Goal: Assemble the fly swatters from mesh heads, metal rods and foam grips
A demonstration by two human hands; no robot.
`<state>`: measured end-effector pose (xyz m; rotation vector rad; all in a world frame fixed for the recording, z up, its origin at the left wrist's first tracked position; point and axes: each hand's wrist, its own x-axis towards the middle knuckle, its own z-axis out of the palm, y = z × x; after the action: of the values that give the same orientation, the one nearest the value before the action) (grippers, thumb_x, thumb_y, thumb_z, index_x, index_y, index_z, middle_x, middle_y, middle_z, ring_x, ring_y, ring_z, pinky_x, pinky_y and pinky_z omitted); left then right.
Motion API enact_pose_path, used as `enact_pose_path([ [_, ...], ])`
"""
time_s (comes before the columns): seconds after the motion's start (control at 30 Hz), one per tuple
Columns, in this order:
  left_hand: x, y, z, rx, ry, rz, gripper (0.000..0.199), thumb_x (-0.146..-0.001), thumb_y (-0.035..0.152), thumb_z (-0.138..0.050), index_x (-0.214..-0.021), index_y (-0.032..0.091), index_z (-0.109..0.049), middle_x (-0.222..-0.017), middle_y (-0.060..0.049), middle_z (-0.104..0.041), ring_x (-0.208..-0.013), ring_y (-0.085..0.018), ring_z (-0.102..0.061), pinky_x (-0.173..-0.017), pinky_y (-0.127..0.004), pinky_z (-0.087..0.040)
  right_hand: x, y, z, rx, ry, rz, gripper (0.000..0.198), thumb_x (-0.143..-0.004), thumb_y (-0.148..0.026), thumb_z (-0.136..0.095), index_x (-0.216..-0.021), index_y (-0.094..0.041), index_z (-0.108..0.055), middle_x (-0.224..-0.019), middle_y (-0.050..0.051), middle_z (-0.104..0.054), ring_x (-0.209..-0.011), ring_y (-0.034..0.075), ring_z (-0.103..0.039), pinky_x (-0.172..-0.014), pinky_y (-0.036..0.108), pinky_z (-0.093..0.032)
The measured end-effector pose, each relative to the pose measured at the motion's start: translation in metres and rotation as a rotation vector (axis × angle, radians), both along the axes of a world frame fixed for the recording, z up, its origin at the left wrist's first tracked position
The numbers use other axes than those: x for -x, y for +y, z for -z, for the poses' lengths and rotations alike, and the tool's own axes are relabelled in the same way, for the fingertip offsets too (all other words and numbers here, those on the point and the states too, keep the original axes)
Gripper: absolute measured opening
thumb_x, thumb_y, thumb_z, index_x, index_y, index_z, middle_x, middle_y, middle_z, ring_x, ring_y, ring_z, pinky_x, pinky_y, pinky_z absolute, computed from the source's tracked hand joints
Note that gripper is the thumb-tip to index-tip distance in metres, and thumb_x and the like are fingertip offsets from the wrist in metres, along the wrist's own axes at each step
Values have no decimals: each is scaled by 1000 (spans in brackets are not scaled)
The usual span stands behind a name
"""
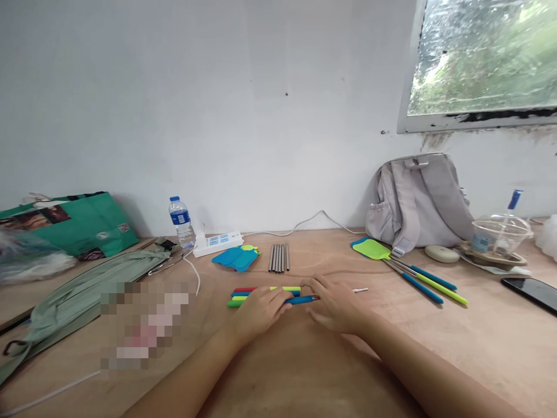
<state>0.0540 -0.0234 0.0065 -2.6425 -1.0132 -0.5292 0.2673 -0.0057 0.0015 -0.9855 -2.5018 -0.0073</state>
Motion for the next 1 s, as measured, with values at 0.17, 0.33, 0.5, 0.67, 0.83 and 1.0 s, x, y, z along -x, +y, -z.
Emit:
enact_pose_path([
  [0.17, -7, -10, 0, 129, 54, 3, 29, -90, 29, -23, -102, 16, -46, -93, -8, -58, -76, -20, -58, -64, -30, -44, 17, -10, 9, -37, 47, 73, 39, -69, -16, -50, -107, -22, -45, -96, 7, -54, -79, 19, -55, -62, 25, -40],
  [0.33, -11, -17, -2, 187, 13, 55, 28, -90, 28, -25, -108, 16, -43, -103, -8, -57, -89, -21, -56, -71, -31, -44, 25, -17, 11, -3, 138, 115, 34, -65, -16, -51, -97, -23, -45, -87, 3, -56, -67, 16, -54, -57, 24, -37],
  [0.5, -11, -20, 0, 196, 1, 59, 30, -90, 30, -24, -106, 16, -45, -101, -9, -58, -88, -21, -56, -71, -31, -45, 30, -24, 10, 16, 172, 153, 31, -61, -13, -48, -89, -24, -42, -81, 0, -56, -63, 15, -54, -52, 22, -33],
  [0.67, -13, -22, 4, 240, -23, 42, 29, -90, 31, -25, -104, 16, -45, -99, -9, -59, -81, -19, -58, -67, -29, -46, 34, -31, 10, 20, 192, 226, 27, -58, -11, -45, -80, -25, -38, -76, -1, -55, -58, 15, -51, -47, 21, -27],
  [0.83, -14, -21, 1, 195, 21, 47, 29, -90, 31, -25, -103, 15, -45, -97, -8, -59, -82, -20, -58, -65, -29, -46, 34, -28, 11, 20, 183, 212, 25, -58, -12, -45, -78, -24, -37, -75, -1, -54, -58, 15, -50, -47, 22, -27],
  [1.0, -1, -8, -8, 8, 60, 48, 32, -91, 27, -21, -103, 15, -48, -94, -9, -59, -84, -20, -57, -69, -30, -45, 25, -10, 3, -86, 112, 147, 22, -64, -14, -43, -85, -22, -41, -85, 4, -55, -60, 15, -52, -50, 23, -30],
])
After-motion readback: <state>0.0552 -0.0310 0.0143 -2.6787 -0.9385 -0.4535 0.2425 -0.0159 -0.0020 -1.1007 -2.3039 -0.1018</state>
